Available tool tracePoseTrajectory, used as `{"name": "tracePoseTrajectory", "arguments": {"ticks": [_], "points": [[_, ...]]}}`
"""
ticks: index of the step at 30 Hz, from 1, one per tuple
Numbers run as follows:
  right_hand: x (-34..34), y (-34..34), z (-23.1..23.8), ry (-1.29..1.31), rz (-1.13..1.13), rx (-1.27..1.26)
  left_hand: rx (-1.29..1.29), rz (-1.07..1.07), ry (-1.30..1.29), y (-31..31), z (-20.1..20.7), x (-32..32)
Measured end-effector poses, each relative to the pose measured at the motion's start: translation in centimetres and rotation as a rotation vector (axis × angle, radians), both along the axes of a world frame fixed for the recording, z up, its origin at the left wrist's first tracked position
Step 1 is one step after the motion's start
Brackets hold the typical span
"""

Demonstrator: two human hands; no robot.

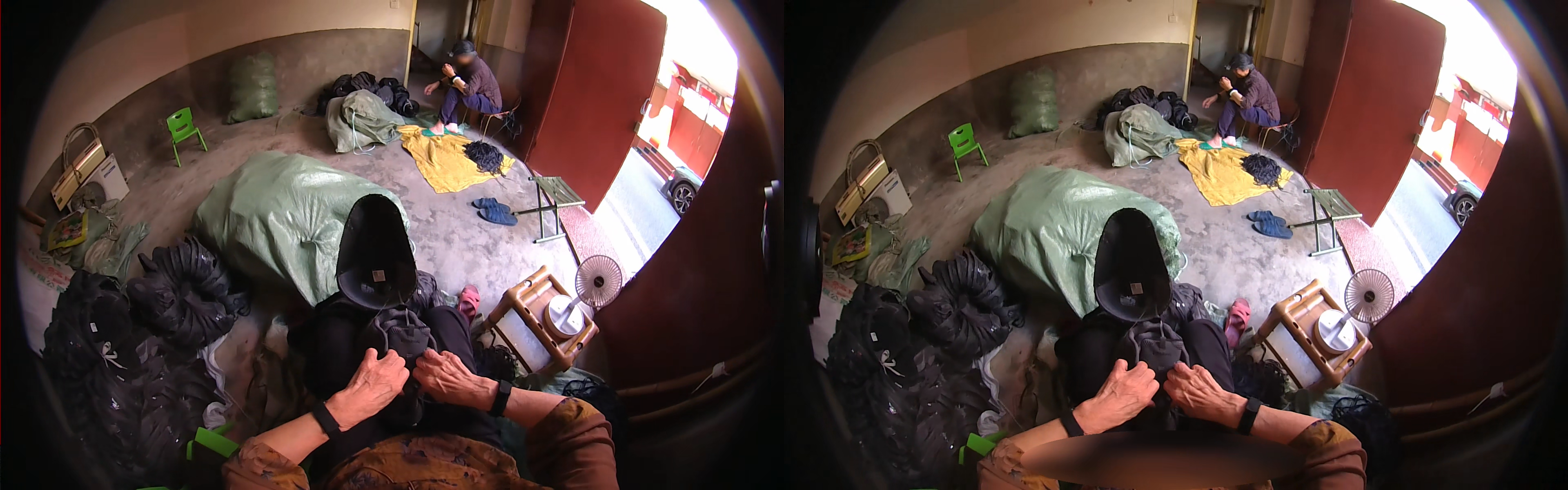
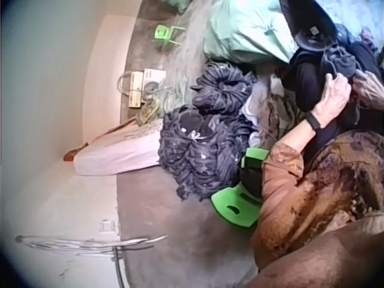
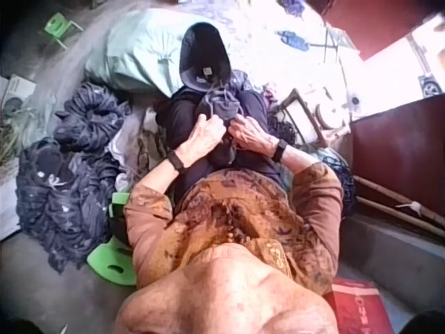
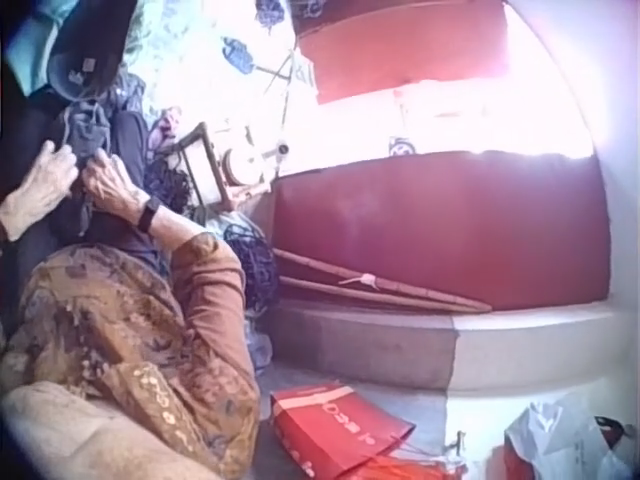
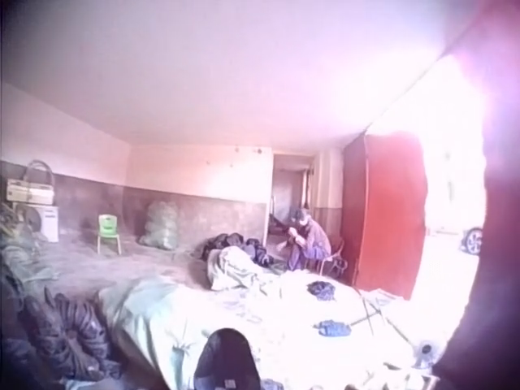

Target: The recorder is lacing a black shoe with long black laces.

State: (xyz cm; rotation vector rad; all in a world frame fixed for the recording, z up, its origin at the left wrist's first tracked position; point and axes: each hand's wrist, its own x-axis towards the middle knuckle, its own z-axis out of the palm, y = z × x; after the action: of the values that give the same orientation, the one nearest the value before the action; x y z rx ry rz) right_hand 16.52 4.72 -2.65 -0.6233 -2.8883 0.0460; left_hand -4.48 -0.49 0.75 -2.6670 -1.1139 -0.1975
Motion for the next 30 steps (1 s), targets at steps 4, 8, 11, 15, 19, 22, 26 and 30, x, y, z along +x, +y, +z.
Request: {"name": "tracePoseTrajectory", "arguments": {"ticks": [4, 8, 11, 15, 19, 22, 26, 30], "points": [[0.3, 0.1, 0.2, -0.009, -0.014, -0.098, -0.029, 0.000, 0.052, 0.2, 0.1, 0.4], [0.4, -0.2, 0.0, -0.071, -0.099, -0.162, -0.079, -0.065, 0.075, 0.7, 0.9, 0.3], [-0.7, 0.2, 0.7, -0.174, -0.155, -0.203, -0.149, -0.085, 0.001, 1.3, -0.4, 0.8], [1.6, 3.3, -1.4, -0.171, -0.321, -0.536, -0.016, -0.092, 0.032, 1.1, 1.4, 2.4], [-1.1, 3.5, 3.7, -0.473, -0.410, -0.593, 0.100, -0.102, -0.062, 1.2, 0.4, 2.4], [-1.7, 3.1, 3.4, -0.556, -0.318, -0.417, 0.127, -0.133, -0.149, 1.2, -0.5, 2.3], [-2.0, 4.4, 2.1, -0.498, -0.295, -0.439, 0.173, -0.115, -0.183, 1.2, -1.2, 1.9], [-0.1, 5.1, 0.7, -0.279, -0.332, -0.637, 0.226, -0.134, -0.213, 1.4, -1.6, 1.9]]}}
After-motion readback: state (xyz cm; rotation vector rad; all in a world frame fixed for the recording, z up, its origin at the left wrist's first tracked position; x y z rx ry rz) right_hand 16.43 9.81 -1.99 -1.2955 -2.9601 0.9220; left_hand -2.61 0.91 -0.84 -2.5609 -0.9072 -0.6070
